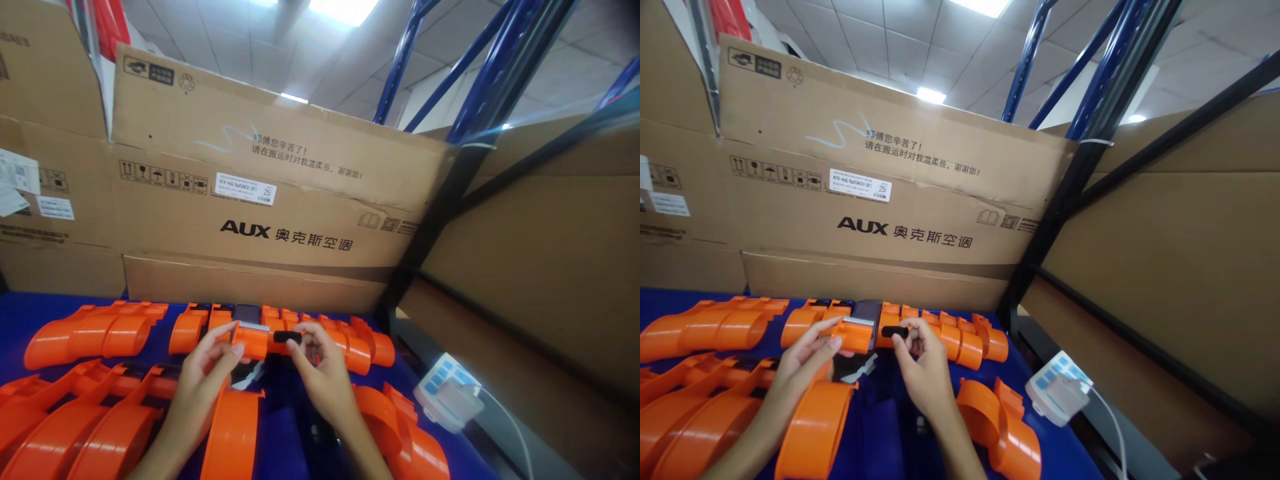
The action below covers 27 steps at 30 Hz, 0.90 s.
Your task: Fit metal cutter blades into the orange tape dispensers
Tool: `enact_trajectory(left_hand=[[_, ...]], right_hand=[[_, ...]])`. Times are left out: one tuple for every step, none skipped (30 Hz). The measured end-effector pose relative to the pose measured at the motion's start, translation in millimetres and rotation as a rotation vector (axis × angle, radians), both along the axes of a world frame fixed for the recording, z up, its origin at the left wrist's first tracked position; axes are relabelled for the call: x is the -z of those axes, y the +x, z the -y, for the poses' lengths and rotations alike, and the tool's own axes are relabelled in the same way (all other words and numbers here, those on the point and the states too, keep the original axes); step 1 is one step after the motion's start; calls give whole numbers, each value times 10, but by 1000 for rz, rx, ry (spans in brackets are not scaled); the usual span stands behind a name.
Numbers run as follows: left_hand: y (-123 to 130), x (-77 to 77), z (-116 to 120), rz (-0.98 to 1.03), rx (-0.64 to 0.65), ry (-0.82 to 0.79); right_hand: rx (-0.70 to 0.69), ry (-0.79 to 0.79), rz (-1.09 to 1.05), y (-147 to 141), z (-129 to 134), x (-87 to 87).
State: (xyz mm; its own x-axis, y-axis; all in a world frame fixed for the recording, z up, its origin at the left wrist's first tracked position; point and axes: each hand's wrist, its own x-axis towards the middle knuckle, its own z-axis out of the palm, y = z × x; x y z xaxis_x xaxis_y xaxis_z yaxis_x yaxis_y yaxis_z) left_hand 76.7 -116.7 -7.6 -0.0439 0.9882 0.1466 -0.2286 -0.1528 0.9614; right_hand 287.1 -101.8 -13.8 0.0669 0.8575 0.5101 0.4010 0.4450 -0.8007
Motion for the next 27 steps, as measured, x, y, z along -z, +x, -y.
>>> enact_trajectory(left_hand=[[6,4,-1,1,9,12],[10,13,-5,0,15,25],[12,28,-12,-4,20,35],[13,46,-21,-13,28,38],[13,68,-31,-25,38,36],[14,89,-40,-41,48,31],[15,108,-47,-57,58,26],[17,124,-51,-69,65,25],[22,136,-51,-73,67,30],[27,143,-47,-73,65,37],[34,146,-40,-71,63,44],[42,147,-29,-69,60,50],[50,148,-17,-68,60,54],[57,149,-5,-69,63,57],[64,151,8,-71,69,58],[69,156,18,-73,75,56],[72,164,25,-74,83,53],[73,174,29,-74,89,49],[73,186,29,-75,94,44],[71,199,26,-74,93,38],[69,214,19,-72,91,32],[65,228,10,-68,87,27],[62,241,1,-64,81,24],[58,254,-8,-59,73,26],[55,264,-15,-56,69,29],[52,273,-20,-56,69,33],[48,278,-21,-58,72,37]], right_hand=[[22,16,-51,-9,10,-7],[37,33,-103,-19,21,-15],[42,52,-146,-28,35,-21],[36,67,-175,-38,49,-27],[23,80,-189,-47,65,-32],[9,90,-186,-57,81,-36],[0,102,-170,-66,97,-39],[-3,115,-140,-75,114,-40],[-4,127,-99,-84,130,-40],[-5,137,-52,-92,144,-38],[-10,144,-2,-99,157,-34],[-16,148,47,-104,168,-29],[-26,150,89,-107,176,-22],[-35,153,120,-110,182,-14],[-44,155,141,-112,185,-6],[-51,159,154,-115,186,1],[-57,166,162,-118,186,8],[-62,172,168,-121,184,12],[-65,177,173,-126,183,16],[-67,182,178,-130,180,17],[-65,186,183,-134,178,16],[-63,189,188,-136,175,13],[-62,191,193,-138,172,8],[-62,192,198,-139,170,1],[-64,194,205,-140,170,-7],[-67,193,212,-142,173,-16],[-70,193,218,-143,179,-27]])
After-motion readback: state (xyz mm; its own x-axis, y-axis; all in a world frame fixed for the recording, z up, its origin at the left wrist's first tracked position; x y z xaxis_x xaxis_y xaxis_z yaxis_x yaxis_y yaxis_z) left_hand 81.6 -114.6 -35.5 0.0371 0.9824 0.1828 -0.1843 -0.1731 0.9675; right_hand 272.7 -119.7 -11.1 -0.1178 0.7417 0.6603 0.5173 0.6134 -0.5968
